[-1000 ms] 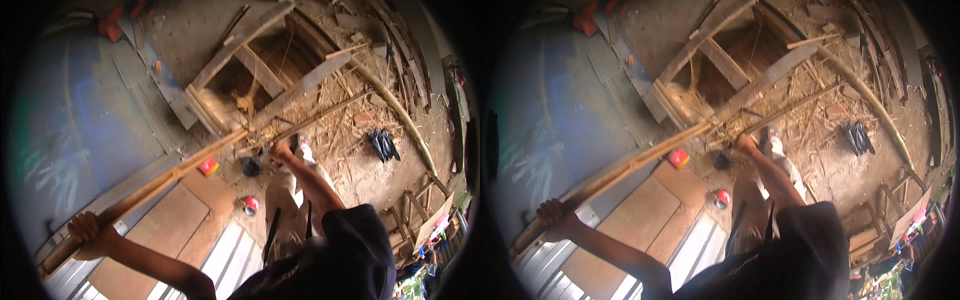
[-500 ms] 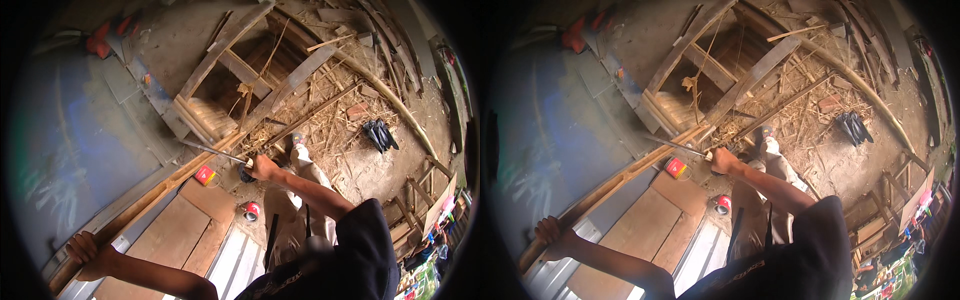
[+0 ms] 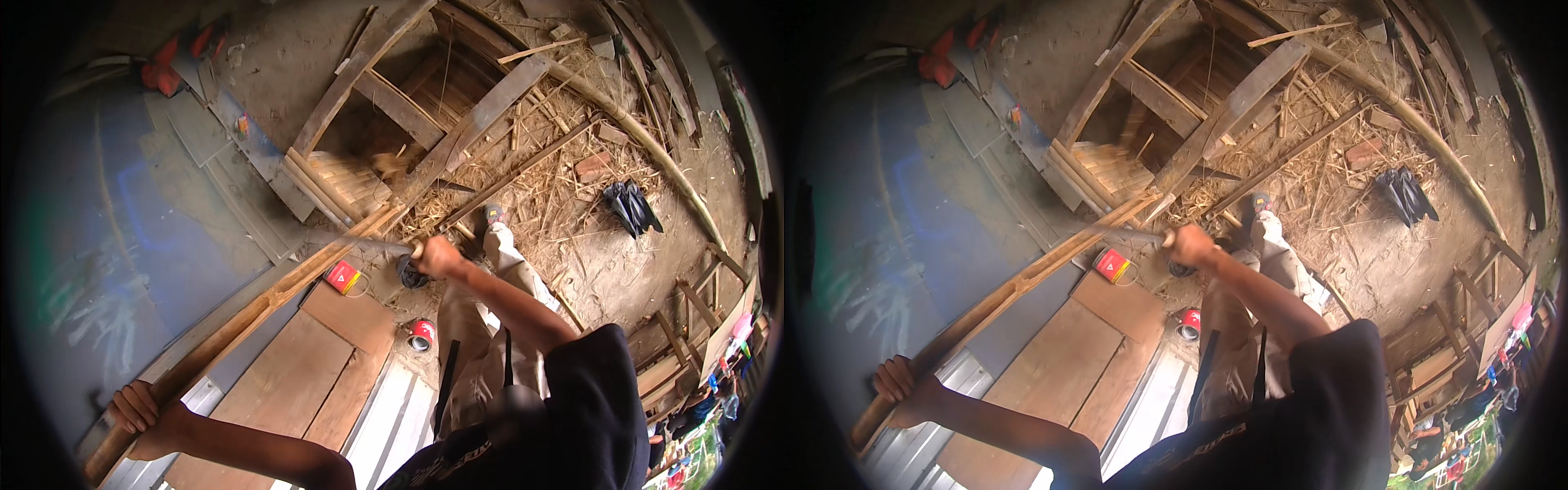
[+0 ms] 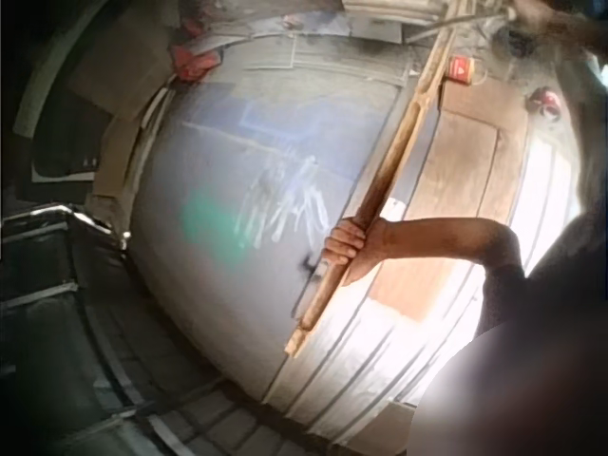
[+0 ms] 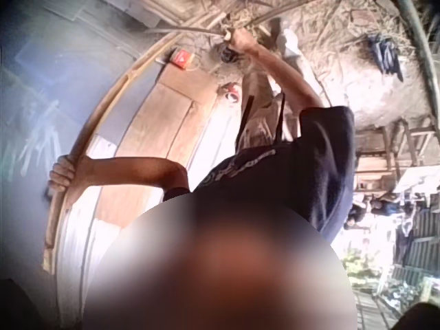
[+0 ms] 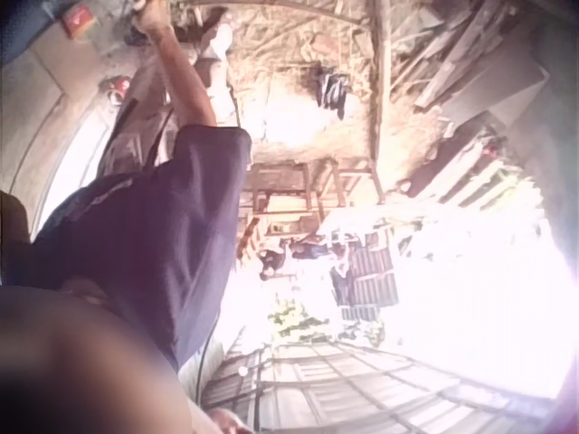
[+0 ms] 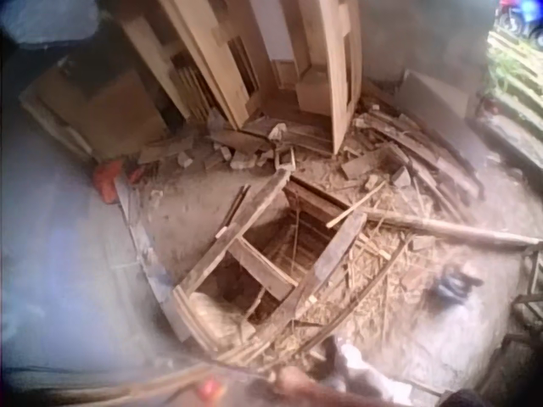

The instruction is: The person holds a long wooden stick and uses a knife to shave thin strips from its surface. The person repeatedly rotates the stick and continues shaving along its length, producing wood shavings that fall to the floor.

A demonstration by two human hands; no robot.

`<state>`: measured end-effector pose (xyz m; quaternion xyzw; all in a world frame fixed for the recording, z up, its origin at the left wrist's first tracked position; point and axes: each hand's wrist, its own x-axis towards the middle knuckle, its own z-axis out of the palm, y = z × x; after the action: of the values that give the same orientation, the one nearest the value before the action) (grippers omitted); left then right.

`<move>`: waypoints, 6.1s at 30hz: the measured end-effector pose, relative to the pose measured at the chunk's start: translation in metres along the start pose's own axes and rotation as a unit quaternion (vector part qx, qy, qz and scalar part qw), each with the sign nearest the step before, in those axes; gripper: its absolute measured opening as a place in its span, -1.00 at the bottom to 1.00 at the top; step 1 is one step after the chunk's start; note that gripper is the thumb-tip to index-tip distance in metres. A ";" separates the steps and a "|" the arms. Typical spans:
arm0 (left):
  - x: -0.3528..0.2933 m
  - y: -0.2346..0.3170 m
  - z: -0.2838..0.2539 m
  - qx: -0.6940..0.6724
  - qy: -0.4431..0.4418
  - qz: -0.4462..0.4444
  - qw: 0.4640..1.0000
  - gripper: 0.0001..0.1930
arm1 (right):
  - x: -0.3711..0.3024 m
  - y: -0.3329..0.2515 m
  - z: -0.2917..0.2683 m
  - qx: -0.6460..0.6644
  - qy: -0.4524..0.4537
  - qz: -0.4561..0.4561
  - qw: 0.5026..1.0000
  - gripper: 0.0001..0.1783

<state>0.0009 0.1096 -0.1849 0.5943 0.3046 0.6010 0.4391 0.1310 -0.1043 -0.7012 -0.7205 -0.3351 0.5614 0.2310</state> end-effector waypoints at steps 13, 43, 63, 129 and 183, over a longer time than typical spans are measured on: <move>-0.001 0.005 -0.017 -0.008 -0.046 -0.018 0.999 -0.33 | 0.012 0.040 0.022 -0.044 0.042 0.035 0.998 -0.65; -0.122 0.038 -0.235 -0.290 0.107 0.059 0.949 -0.20 | -0.173 -0.068 -0.026 0.625 0.036 0.032 0.779 -0.56; -0.250 -0.038 -0.293 -0.580 0.395 -0.107 0.705 -0.43 | -0.256 -0.266 -0.039 0.775 -0.013 -0.315 0.548 -0.76; -0.118 0.023 -0.088 -0.144 0.190 -0.054 0.970 -0.21 | -0.250 -0.099 0.016 0.268 0.244 -0.057 0.930 -0.45; -0.084 0.031 -0.041 0.053 0.354 0.086 0.930 -0.32 | -0.035 -0.004 -0.034 0.081 -0.030 0.045 0.995 -0.53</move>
<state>-0.0524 0.0284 -0.1991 0.3890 0.4194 0.7908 0.2178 0.1579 -0.1262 -0.6659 -0.6966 -0.2628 0.6181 0.2523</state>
